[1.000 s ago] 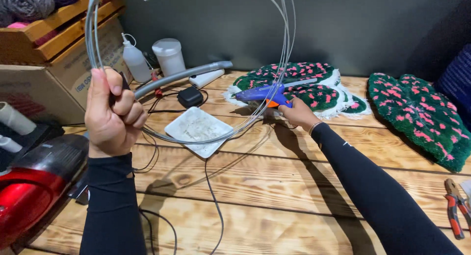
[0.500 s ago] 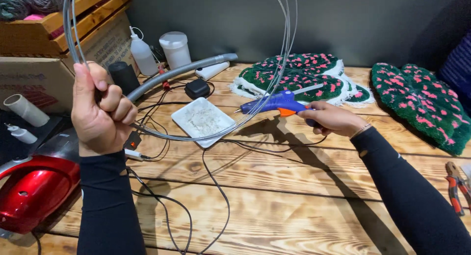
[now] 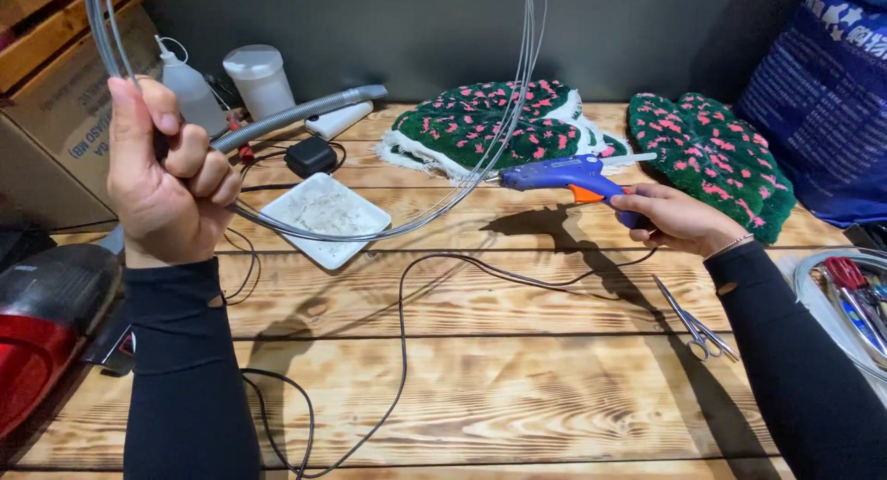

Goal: Making a decorative rug leaf by attaching a wire frame to a fabric leaf using pliers and glue.

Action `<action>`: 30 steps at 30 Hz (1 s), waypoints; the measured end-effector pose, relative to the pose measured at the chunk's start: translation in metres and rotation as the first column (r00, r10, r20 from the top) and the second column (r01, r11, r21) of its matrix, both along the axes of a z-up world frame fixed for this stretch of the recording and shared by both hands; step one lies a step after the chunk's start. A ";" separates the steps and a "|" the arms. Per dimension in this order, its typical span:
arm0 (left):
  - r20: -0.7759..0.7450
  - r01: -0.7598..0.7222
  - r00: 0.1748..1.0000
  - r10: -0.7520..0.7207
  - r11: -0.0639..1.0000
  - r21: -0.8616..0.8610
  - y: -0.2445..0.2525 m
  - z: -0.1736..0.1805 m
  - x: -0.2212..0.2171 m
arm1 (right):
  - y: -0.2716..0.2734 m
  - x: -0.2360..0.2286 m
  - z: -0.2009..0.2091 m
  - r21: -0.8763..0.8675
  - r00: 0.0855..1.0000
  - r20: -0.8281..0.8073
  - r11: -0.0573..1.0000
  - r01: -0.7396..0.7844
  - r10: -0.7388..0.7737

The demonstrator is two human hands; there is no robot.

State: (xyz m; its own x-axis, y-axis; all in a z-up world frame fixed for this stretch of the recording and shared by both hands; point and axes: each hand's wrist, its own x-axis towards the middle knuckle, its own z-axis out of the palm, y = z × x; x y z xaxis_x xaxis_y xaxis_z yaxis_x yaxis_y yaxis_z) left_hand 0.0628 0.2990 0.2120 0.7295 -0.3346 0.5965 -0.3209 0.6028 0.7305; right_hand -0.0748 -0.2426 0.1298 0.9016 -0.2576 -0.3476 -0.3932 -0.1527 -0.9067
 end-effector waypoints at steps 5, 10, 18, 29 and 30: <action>0.005 -0.026 1.000 0.026 1.000 -0.005 0.001 0.007 -0.007 | 0.031 0.014 0.000 0.046 0.996 -0.016 0.996 -0.082 0.082; 0.012 -0.110 0.994 0.111 0.994 -0.010 0.026 0.018 -0.017 | 0.088 0.045 0.000 0.074 0.973 -0.046 0.972 -0.223 0.227; 0.042 -0.159 0.986 0.162 0.984 -0.082 0.092 0.028 -0.038 | 0.205 0.113 -0.007 0.237 0.808 -0.038 0.791 -0.564 0.587; 0.002 -0.194 0.980 0.198 0.962 -0.190 0.159 0.016 -0.047 | 0.380 0.230 -0.059 0.094 0.836 0.266 0.850 -0.518 0.480; 0.015 -0.180 0.982 0.186 0.965 -0.190 0.166 0.012 -0.045 | 0.387 0.243 -0.066 -0.027 0.847 0.286 0.888 -0.460 0.448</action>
State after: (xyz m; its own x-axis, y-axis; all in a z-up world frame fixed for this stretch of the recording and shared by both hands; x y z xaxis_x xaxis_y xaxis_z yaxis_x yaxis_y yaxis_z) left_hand 0.0181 0.4648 0.2244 0.7474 -0.0775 0.6599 -0.4597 0.6567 0.5978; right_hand 0.1685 0.1439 0.0634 0.9748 0.2125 -0.0679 -0.0216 -0.2134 -0.9767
